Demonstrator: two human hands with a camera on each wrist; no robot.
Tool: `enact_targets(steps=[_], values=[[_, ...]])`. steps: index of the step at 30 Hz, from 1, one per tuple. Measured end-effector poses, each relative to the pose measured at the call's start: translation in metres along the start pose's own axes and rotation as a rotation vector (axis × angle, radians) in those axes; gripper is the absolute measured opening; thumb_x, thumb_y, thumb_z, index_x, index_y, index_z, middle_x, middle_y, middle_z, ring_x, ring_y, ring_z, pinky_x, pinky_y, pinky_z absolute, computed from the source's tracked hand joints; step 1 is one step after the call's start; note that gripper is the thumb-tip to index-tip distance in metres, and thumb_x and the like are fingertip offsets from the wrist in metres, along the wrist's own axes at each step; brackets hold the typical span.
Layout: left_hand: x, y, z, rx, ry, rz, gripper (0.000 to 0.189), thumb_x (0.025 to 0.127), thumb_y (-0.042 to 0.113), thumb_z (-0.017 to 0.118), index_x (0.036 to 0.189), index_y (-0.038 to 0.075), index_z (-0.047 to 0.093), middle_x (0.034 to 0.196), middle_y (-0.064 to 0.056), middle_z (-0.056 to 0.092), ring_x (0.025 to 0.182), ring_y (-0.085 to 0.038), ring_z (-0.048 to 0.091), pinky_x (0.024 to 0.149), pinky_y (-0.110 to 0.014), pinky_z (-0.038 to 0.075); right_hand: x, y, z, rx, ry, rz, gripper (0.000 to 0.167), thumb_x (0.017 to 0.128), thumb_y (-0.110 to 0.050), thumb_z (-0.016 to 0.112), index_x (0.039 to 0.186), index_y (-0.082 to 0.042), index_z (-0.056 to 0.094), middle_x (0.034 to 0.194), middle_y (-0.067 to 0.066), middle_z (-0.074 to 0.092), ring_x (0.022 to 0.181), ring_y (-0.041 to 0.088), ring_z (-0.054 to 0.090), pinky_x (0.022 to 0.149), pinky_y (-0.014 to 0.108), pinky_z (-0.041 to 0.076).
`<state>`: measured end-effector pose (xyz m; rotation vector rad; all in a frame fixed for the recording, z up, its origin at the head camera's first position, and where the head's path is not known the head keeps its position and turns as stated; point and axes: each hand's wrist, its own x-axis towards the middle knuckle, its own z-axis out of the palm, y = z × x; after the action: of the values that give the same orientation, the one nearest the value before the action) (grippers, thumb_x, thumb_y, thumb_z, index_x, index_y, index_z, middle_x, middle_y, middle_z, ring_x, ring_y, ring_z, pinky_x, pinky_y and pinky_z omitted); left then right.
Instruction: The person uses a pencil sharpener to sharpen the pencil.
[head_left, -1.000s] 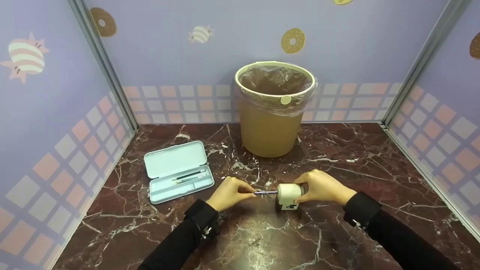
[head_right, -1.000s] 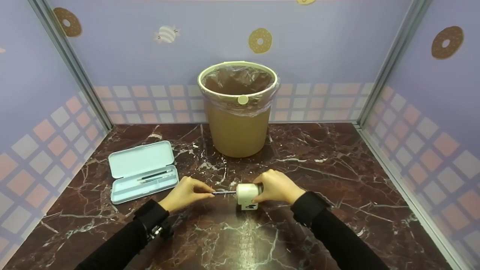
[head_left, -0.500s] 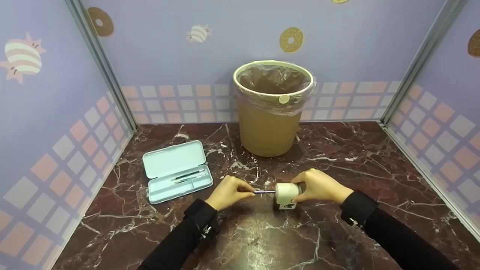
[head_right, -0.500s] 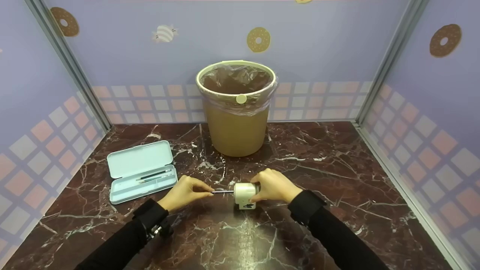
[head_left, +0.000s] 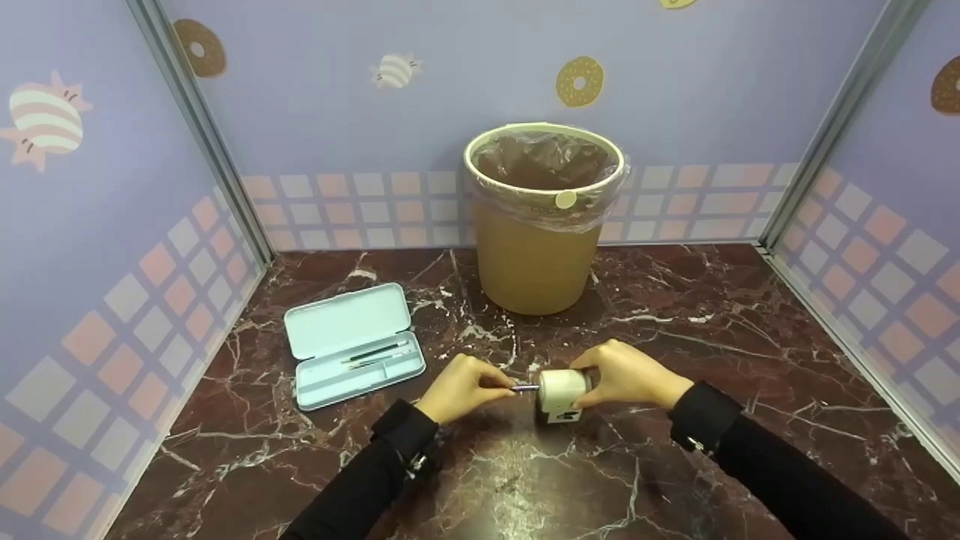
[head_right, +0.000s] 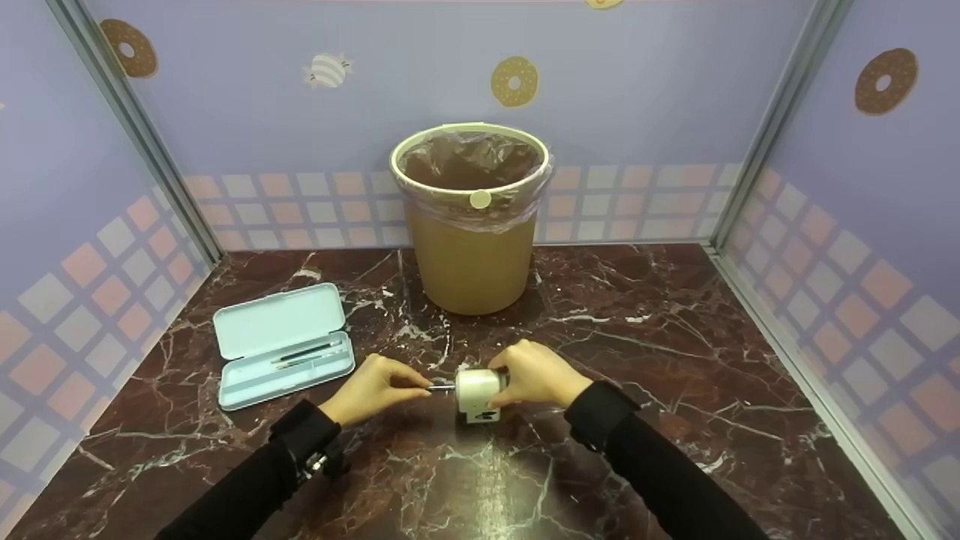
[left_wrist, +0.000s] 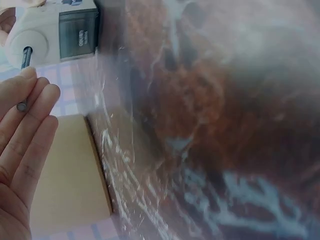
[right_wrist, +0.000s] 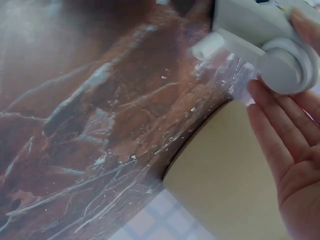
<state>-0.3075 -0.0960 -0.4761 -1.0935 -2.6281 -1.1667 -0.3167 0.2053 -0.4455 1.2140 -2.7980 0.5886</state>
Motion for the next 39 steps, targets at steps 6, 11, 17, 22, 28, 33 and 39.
enact_targets(steps=[6, 11, 17, 22, 28, 33, 39], values=[[-0.001, 0.001, 0.0, -0.01, 0.006, -0.026, 0.012, 0.088, 0.014, 0.079, 0.095, 0.006, 0.082, 0.093, -0.009, 0.081, 0.077, -0.02, 0.077, 0.068, -0.016, 0.056, 0.002, -0.003, 0.001, -0.002, 0.005, 0.018, 0.039, 0.072, -0.033, 0.092, 0.101, -0.01, 0.08, 0.093, 0.002, 0.081, 0.074, 0.007, 0.068, 0.066, 0.023, 0.053], [-0.002, 0.002, 0.0, -0.006, 0.0, -0.052, 0.012, 0.087, 0.013, 0.079, 0.096, 0.005, 0.081, 0.093, -0.009, 0.081, 0.077, -0.02, 0.077, 0.069, -0.016, 0.056, 0.0, -0.003, 0.005, -0.001, 0.018, 0.027, 0.044, 0.073, -0.033, 0.091, 0.106, -0.007, 0.079, 0.1, 0.007, 0.081, 0.081, 0.014, 0.074, 0.07, 0.027, 0.057], [0.0, 0.005, -0.001, 0.023, 0.003, -0.06, 0.011, 0.087, 0.011, 0.079, 0.096, 0.005, 0.081, 0.091, -0.009, 0.081, 0.077, -0.019, 0.076, 0.071, -0.018, 0.057, -0.004, -0.002, 0.009, 0.005, 0.053, 0.034, 0.045, 0.074, -0.032, 0.09, 0.108, -0.005, 0.078, 0.103, 0.009, 0.08, 0.086, 0.019, 0.075, 0.073, 0.029, 0.059], [0.001, 0.008, -0.001, 0.081, -0.003, -0.083, 0.021, 0.085, 0.013, 0.08, 0.106, 0.008, 0.079, 0.101, -0.008, 0.081, 0.082, -0.018, 0.078, 0.078, -0.025, 0.061, -0.004, -0.003, 0.011, 0.001, 0.068, 0.036, 0.045, 0.075, -0.032, 0.09, 0.108, -0.005, 0.078, 0.102, 0.009, 0.08, 0.086, 0.019, 0.075, 0.072, 0.03, 0.059], [0.006, 0.015, 0.0, 0.19, -0.024, -0.079, 0.051, 0.082, 0.027, 0.085, 0.127, 0.009, 0.071, 0.121, -0.008, 0.077, 0.102, -0.022, 0.076, 0.093, -0.039, 0.06, -0.003, -0.006, 0.013, -0.012, 0.075, 0.039, 0.044, 0.075, -0.032, 0.089, 0.109, -0.006, 0.078, 0.103, 0.009, 0.08, 0.088, 0.021, 0.076, 0.074, 0.031, 0.06], [0.012, 0.022, 0.006, 0.268, -0.07, -0.067, 0.063, 0.079, 0.039, 0.086, 0.133, 0.011, 0.068, 0.126, -0.006, 0.075, 0.111, -0.023, 0.073, 0.097, -0.04, 0.059, 0.002, -0.011, 0.015, 0.001, 0.083, 0.033, 0.04, 0.075, -0.03, 0.09, 0.107, -0.009, 0.078, 0.101, 0.006, 0.08, 0.086, 0.018, 0.074, 0.072, 0.028, 0.058], [0.02, 0.027, 0.016, 0.353, -0.127, -0.094, 0.07, 0.076, 0.047, 0.087, 0.135, 0.016, 0.065, 0.122, -0.004, 0.076, 0.105, -0.023, 0.074, 0.084, -0.04, 0.061, 0.01, -0.02, 0.017, 0.019, 0.084, 0.028, 0.038, 0.075, -0.027, 0.089, 0.107, -0.011, 0.078, 0.1, 0.003, 0.08, 0.085, 0.015, 0.074, 0.073, 0.027, 0.059]])
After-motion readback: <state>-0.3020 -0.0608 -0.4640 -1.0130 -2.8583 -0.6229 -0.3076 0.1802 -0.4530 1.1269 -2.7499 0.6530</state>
